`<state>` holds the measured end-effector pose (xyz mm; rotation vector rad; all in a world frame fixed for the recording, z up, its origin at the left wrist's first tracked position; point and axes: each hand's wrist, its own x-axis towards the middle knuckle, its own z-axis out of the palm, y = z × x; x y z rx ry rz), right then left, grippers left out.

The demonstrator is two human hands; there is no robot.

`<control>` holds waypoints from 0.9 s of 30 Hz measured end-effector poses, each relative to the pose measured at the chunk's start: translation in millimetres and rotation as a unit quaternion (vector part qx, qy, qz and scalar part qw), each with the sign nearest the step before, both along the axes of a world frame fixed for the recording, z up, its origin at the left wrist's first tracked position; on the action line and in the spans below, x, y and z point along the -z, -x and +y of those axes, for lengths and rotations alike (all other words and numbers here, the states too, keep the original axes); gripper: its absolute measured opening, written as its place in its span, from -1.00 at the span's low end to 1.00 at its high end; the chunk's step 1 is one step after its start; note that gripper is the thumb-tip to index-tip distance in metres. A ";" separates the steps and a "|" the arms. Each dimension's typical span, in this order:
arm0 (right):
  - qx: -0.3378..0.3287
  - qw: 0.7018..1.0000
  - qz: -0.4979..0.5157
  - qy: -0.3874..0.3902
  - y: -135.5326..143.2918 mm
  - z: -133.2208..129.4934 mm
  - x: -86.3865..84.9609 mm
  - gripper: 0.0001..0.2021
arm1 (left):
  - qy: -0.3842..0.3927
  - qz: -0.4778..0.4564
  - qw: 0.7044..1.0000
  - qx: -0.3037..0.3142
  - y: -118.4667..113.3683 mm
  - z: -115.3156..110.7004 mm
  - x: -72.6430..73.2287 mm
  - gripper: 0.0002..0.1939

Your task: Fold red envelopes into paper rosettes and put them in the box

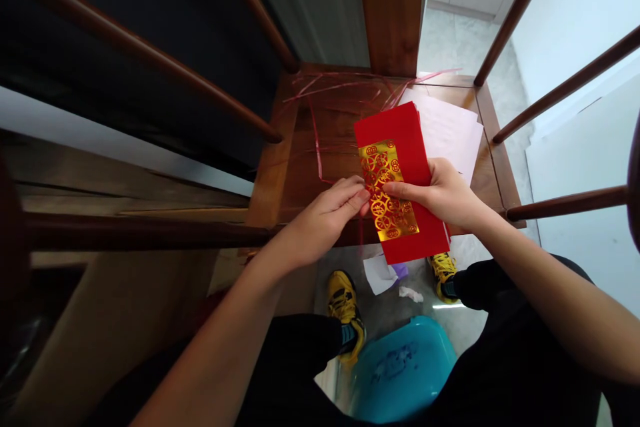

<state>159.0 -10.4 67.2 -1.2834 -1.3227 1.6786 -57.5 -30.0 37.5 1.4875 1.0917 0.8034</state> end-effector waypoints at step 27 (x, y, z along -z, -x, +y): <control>0.090 0.985 0.098 0.106 20.8 -12.2 31.2 -0.60 | 0.305 -0.330 0.883 -0.133 -6.3 -0.6 8.5 -0.36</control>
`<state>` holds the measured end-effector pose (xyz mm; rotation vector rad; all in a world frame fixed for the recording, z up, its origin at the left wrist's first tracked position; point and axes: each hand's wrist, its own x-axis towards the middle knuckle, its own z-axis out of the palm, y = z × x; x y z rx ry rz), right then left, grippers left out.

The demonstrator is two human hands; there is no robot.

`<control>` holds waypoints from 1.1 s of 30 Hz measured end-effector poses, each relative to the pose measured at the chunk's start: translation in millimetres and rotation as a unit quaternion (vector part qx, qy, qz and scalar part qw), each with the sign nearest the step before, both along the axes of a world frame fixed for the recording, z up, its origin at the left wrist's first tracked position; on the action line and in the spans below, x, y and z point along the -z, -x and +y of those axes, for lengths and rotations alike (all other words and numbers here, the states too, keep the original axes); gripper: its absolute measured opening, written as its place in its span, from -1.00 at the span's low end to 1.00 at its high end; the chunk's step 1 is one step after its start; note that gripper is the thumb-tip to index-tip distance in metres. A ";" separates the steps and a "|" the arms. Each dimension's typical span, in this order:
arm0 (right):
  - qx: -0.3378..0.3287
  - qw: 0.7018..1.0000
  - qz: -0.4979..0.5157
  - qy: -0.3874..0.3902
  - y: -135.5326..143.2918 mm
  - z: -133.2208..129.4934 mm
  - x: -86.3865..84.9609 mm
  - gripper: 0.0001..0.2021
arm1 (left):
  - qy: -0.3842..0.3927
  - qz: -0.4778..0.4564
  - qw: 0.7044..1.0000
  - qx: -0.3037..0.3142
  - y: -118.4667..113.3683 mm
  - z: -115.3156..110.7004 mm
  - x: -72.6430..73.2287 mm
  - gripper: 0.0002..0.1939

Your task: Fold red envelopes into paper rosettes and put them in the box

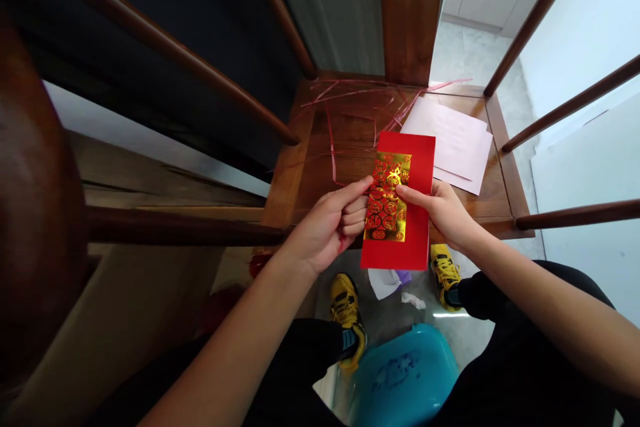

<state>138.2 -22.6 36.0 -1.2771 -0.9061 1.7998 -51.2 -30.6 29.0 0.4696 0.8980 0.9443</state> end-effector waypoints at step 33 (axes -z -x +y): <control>-0.031 0.954 -0.198 -0.221 -31.6 -14.6 11.1 -0.65 | -0.342 0.448 0.800 0.203 29.7 17.4 -7.0 -0.53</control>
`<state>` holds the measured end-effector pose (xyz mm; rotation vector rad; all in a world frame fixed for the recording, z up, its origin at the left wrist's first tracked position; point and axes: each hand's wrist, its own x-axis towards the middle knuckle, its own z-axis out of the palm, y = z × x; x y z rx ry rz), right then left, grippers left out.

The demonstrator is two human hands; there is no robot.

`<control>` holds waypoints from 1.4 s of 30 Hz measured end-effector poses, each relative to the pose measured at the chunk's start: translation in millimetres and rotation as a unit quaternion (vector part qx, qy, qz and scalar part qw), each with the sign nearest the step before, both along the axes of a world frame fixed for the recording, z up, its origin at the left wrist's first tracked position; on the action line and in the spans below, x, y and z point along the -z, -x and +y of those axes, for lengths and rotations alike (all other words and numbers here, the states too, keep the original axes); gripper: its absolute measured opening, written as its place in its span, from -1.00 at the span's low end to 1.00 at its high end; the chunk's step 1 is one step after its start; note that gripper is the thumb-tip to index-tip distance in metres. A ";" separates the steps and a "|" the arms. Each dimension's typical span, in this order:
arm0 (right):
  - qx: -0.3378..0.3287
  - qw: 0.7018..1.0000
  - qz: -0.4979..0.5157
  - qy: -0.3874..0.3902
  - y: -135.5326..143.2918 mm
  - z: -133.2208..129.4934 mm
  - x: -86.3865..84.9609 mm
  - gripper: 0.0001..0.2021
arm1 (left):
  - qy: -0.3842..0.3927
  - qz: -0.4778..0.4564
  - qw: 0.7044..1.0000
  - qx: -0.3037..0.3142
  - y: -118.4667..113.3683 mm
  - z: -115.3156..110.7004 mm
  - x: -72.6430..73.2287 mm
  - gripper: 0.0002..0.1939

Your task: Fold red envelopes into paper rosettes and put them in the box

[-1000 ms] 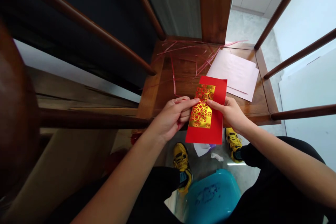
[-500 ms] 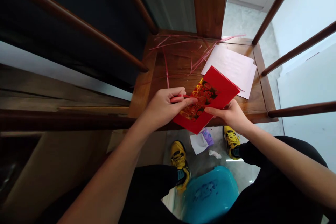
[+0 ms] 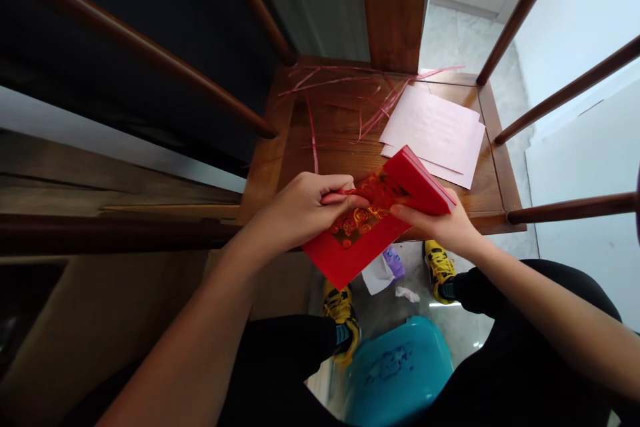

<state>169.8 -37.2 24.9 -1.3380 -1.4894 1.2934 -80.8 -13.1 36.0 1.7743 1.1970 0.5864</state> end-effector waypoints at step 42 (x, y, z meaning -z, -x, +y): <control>-0.047 0.909 -0.367 -0.190 -6.4 12.2 41.1 -0.80 | -0.304 0.298 0.904 -0.044 -33.4 -18.1 52.9 -0.69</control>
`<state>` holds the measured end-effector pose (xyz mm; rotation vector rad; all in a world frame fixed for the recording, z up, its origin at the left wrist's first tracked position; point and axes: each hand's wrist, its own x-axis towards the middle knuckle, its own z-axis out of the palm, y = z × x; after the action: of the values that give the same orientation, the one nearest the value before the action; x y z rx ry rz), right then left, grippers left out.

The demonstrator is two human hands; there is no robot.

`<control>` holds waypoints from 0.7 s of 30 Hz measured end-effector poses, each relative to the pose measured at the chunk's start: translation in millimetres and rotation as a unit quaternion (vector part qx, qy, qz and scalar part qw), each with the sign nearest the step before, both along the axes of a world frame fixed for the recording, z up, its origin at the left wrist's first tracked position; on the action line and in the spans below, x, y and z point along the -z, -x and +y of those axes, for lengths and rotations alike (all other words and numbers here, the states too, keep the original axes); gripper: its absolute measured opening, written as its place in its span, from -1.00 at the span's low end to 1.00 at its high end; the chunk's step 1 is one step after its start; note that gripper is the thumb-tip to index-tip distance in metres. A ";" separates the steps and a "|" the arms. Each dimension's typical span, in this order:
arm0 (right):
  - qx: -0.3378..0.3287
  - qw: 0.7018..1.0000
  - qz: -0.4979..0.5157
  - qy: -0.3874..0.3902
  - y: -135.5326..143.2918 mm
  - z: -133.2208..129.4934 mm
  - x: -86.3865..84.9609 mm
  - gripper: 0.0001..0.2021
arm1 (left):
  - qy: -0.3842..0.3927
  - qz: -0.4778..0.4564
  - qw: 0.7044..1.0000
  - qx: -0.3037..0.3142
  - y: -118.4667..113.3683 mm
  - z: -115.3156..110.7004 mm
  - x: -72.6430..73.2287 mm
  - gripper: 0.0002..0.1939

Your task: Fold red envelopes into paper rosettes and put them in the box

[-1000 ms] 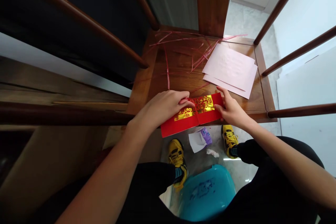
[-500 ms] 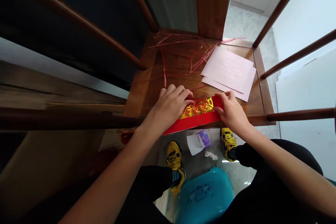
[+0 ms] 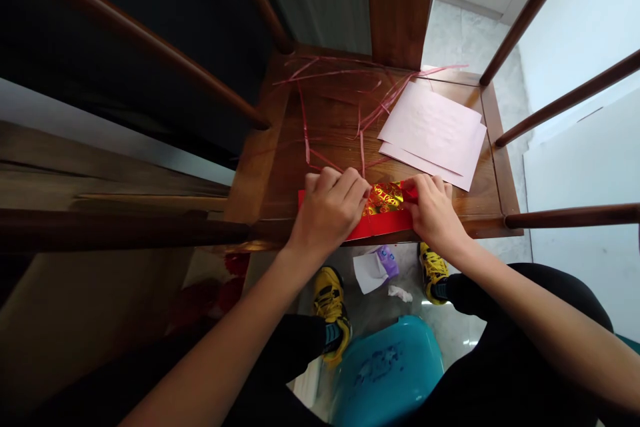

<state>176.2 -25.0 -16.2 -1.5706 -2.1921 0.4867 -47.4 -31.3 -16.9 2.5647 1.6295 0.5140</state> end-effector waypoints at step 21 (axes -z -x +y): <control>-0.099 0.994 0.048 0.016 -7.9 1.9 -4.3 -0.51 | 0.069 -0.076 0.993 0.058 39.3 -34.3 8.2 0.03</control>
<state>184.0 -23.1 -11.9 -1.3217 -2.2883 0.6457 -86.7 -65.5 -25.1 2.4362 1.4069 0.5499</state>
